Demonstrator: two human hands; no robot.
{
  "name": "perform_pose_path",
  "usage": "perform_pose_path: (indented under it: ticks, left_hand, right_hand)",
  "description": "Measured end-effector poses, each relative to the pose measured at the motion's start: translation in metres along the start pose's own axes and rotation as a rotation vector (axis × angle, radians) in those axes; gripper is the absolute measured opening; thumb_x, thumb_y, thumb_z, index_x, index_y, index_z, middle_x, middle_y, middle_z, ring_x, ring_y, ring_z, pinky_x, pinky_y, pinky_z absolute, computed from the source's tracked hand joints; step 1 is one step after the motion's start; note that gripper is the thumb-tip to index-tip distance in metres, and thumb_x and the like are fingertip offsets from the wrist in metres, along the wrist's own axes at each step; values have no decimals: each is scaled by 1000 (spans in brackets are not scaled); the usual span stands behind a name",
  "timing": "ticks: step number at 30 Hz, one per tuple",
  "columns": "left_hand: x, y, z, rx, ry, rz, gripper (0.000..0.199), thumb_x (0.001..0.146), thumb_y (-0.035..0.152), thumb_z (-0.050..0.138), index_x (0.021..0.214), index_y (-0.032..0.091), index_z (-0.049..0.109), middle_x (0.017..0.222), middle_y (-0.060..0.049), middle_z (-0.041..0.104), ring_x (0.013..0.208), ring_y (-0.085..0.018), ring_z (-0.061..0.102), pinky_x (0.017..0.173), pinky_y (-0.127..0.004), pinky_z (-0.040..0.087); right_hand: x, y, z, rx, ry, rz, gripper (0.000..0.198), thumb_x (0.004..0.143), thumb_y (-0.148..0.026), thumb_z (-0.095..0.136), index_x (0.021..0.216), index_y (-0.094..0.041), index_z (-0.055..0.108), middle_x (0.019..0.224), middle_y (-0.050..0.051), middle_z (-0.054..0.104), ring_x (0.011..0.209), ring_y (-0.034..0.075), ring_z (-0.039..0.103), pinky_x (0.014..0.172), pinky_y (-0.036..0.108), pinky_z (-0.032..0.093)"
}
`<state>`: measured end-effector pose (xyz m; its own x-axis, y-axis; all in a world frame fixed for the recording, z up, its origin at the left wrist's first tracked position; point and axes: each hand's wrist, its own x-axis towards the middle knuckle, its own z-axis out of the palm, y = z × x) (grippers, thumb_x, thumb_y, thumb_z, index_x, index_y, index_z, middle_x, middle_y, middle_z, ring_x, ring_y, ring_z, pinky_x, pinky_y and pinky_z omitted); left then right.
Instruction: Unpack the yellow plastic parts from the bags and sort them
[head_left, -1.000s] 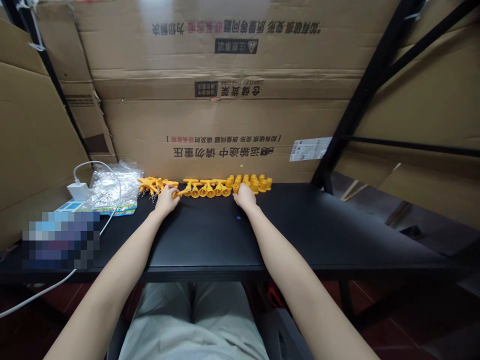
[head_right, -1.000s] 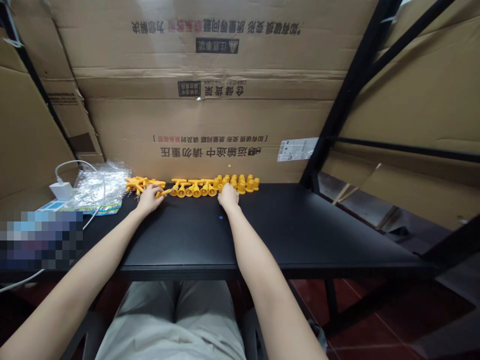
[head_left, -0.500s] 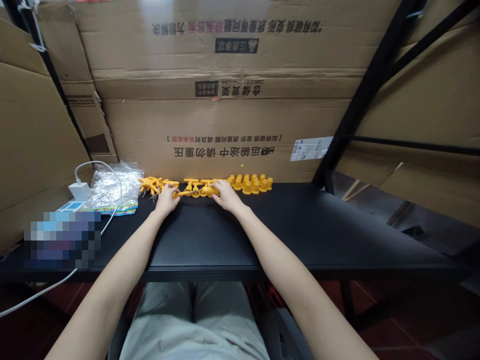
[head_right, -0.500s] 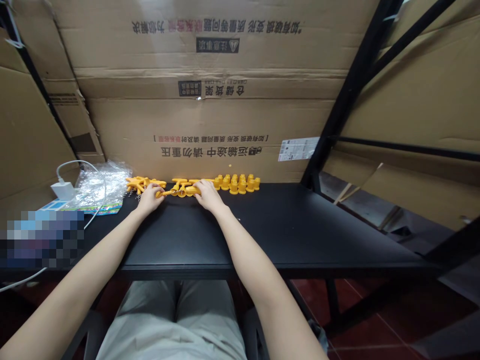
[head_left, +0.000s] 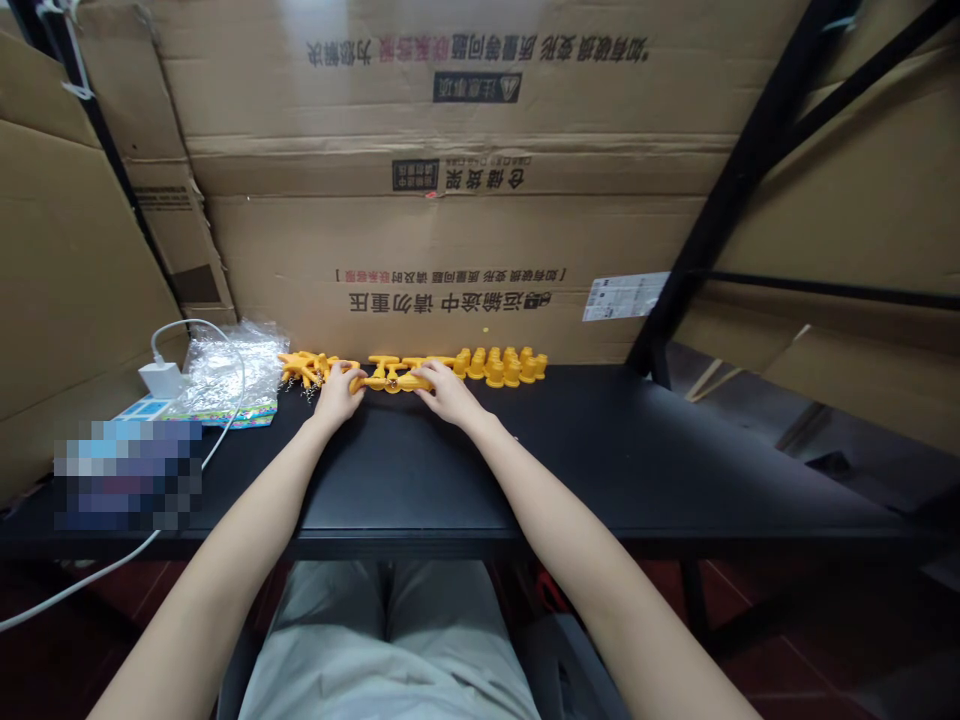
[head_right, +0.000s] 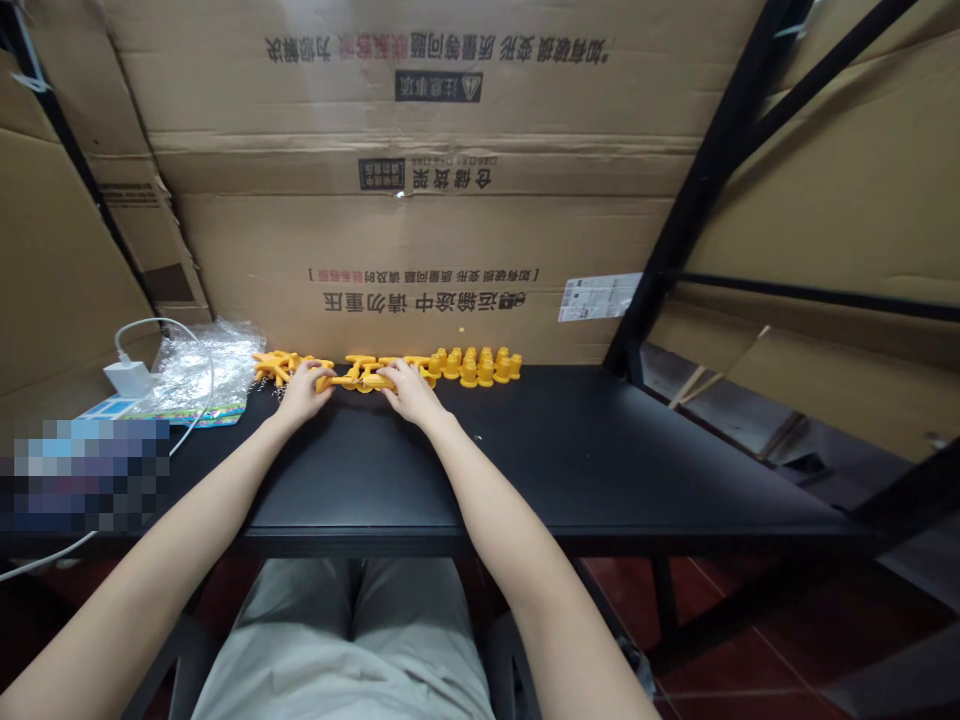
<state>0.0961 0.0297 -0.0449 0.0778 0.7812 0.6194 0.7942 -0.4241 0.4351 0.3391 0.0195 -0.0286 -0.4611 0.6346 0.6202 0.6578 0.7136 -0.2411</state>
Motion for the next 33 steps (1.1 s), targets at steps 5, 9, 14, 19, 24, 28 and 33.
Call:
perform_pose_path:
  ticks: [5,9,14,19,24,28,33]
  left_hand:
    - [0,8,0,-223,-143,56,40,75,17,60,115,22,64,113,-8,64,90,-18,64,83,-35,55]
    - [-2,15,-2,-195,-162,54,40,76,21,61,116,19,64,100,-6,70,72,-14,63,77,-32,54]
    - [-3,18,-6,-90,-124,84,37,76,24,61,111,17,65,79,-3,68,63,-13,58,71,-28,51]
    - [-2,19,-13,-79,-83,61,31,73,20,62,104,17,65,71,1,64,59,-12,56,68,-25,48]
    - [-2,21,-17,-97,-73,66,27,73,18,61,100,17,64,67,3,62,53,-10,54,63,-23,46]
    - [-2,25,-16,-108,-93,108,28,73,18,62,101,17,63,69,3,62,53,-10,54,63,-23,47]
    - [-2,27,-11,-105,-84,149,28,74,18,61,101,18,62,76,1,66,57,-10,57,67,-23,49]
  right_hand:
    - [-1,3,1,28,32,19,33,85,-15,56,117,-20,63,112,10,55,104,23,56,95,42,46]
    - [-2,6,2,43,31,29,33,84,-13,57,115,-21,63,111,10,56,103,22,57,95,43,47]
    - [0,9,3,165,30,46,40,81,-13,60,120,-19,60,116,11,54,110,23,57,100,45,44]
    - [3,17,2,498,0,157,48,74,-13,66,120,-21,55,122,10,54,105,19,62,94,39,50]
    - [3,14,-6,710,-38,311,33,75,-34,72,100,-16,62,102,8,67,86,17,68,85,34,53]
    - [3,4,-14,733,-73,432,45,80,-59,60,70,-15,61,67,4,68,60,14,66,70,28,54]
    - [4,-6,-10,723,-77,680,67,83,-73,42,49,-16,53,36,0,48,32,9,49,42,21,45]
